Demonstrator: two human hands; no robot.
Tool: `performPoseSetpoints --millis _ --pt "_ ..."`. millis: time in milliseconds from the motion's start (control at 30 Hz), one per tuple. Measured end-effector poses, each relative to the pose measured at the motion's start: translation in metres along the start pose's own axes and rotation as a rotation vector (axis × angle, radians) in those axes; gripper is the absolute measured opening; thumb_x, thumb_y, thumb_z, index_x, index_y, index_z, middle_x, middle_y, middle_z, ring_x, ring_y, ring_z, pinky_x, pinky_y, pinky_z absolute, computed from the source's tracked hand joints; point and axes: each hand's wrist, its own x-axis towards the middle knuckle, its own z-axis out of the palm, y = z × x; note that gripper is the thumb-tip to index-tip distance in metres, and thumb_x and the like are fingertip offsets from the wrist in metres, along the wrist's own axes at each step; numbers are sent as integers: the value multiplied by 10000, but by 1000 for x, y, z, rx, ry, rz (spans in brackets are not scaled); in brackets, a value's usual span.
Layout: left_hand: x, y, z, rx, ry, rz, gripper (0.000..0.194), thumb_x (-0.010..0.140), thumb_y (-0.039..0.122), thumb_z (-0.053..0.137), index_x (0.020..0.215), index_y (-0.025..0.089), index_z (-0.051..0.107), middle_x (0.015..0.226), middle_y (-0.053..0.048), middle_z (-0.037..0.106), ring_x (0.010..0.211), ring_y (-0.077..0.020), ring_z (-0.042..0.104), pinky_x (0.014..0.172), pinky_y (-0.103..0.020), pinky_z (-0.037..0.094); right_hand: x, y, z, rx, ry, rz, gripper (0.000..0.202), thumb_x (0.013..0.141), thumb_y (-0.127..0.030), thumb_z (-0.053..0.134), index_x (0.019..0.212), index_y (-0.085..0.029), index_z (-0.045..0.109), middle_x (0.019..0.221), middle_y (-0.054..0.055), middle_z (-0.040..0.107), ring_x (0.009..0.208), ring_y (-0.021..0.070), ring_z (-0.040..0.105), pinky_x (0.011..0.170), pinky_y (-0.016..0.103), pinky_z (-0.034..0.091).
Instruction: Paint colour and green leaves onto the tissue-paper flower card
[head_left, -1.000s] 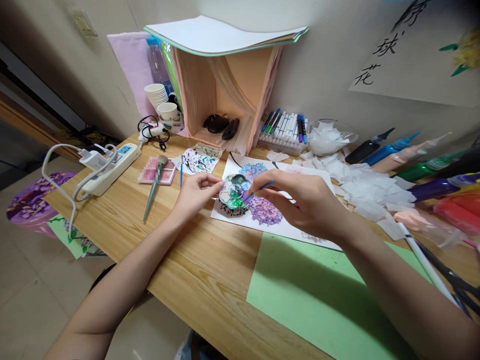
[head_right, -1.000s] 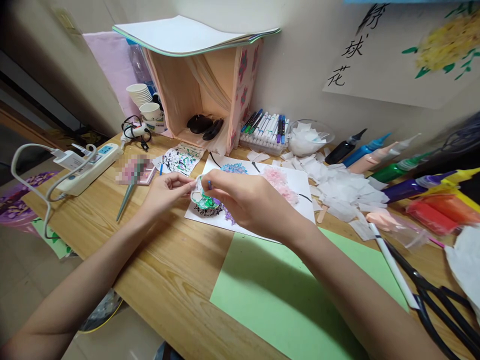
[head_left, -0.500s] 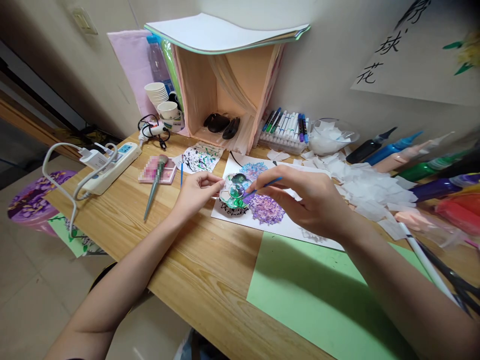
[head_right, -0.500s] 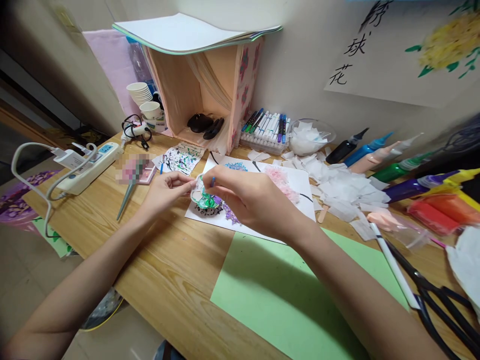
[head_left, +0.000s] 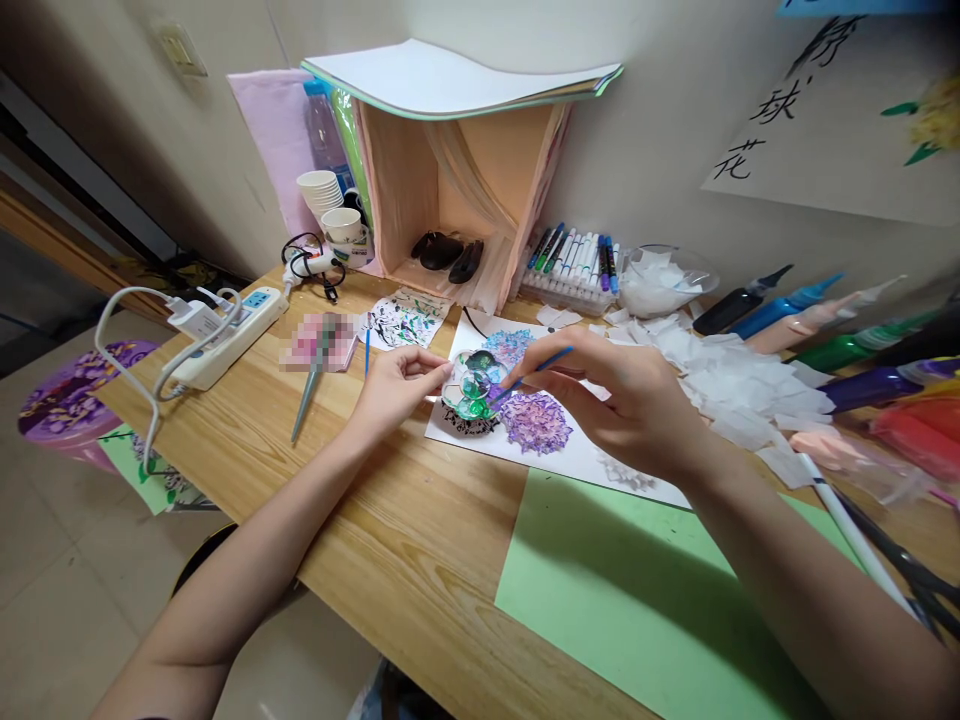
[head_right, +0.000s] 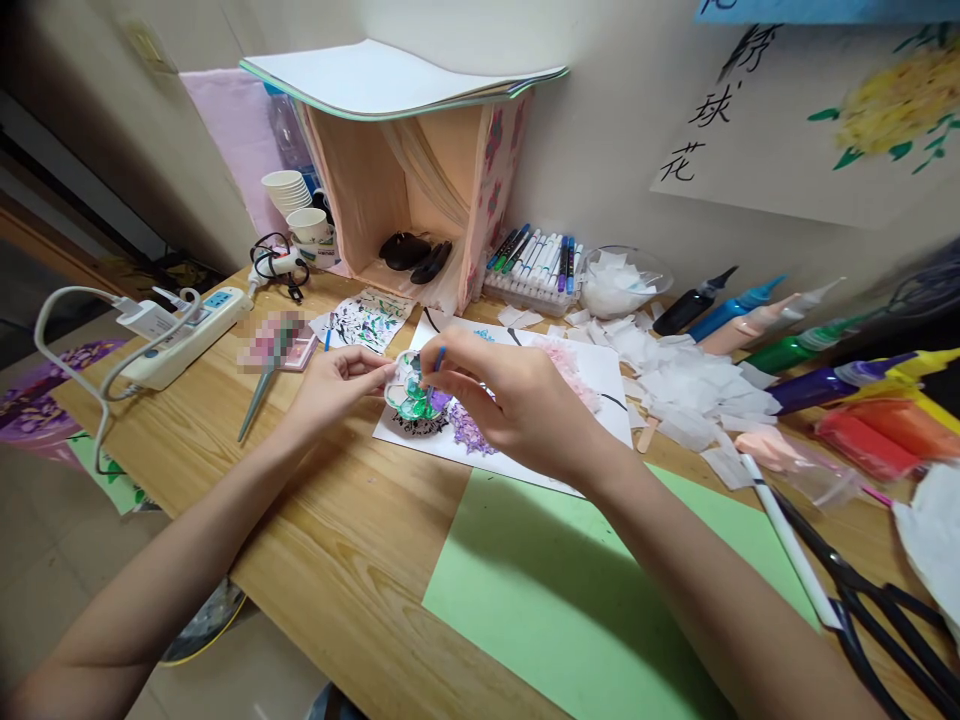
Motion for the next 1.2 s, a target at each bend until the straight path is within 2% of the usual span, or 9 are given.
performPoseSetpoints --millis 133,467,600,767,933,1067,1200 --pt "0 0 0 -6 5 4 353 593 414 768 751 119 656 717 -47 691 646 -135 634 628 -259 552 -1 2 2 25 38 -2 93 886 -181 483 933 -194 563 885 29 677 780 129 657 656 235 513" --pt "0 2 0 -13 12 -5 350 581 417 772 733 123 658 708 -48 690 635 -138 630 630 -272 552 0 -1 0 42 -29 -3 96 886 -185 476 924 -193 564 845 19 674 753 122 652 655 235 517" --pt "0 2 -1 -3 1 22 343 597 406 765 757 121 662 716 -47 688 642 -137 628 624 -258 546 0 -1 0 15 6 -23 95 889 -186 477 932 -193 562 858 20 674 771 120 649 677 235 515" --pt "0 3 0 7 -1 25 346 598 414 764 741 117 659 702 -45 684 627 -130 618 611 -248 539 0 -1 2 48 -35 -37 101 888 -170 470 933 -196 557 866 19 671 788 116 646 670 225 510" --pt "-1 3 0 13 0 24 358 599 423 760 761 119 661 706 -46 684 639 -138 623 620 -254 541 0 -1 5 58 14 -61 108 889 -159 469 946 -191 555 882 23 671 816 115 643 684 222 502" --pt "-1 3 0 22 4 25 354 593 436 760 740 130 660 704 -47 686 637 -143 625 616 -261 542 0 -1 4 68 -33 -44 121 884 -147 466 939 -199 560 867 17 662 789 112 638 676 224 500" --pt "-1 4 0 19 10 22 360 580 444 766 722 131 659 702 -46 687 630 -144 627 614 -263 539 0 -2 4 61 13 -18 101 888 -165 470 931 -194 557 874 24 665 796 117 638 680 232 503"
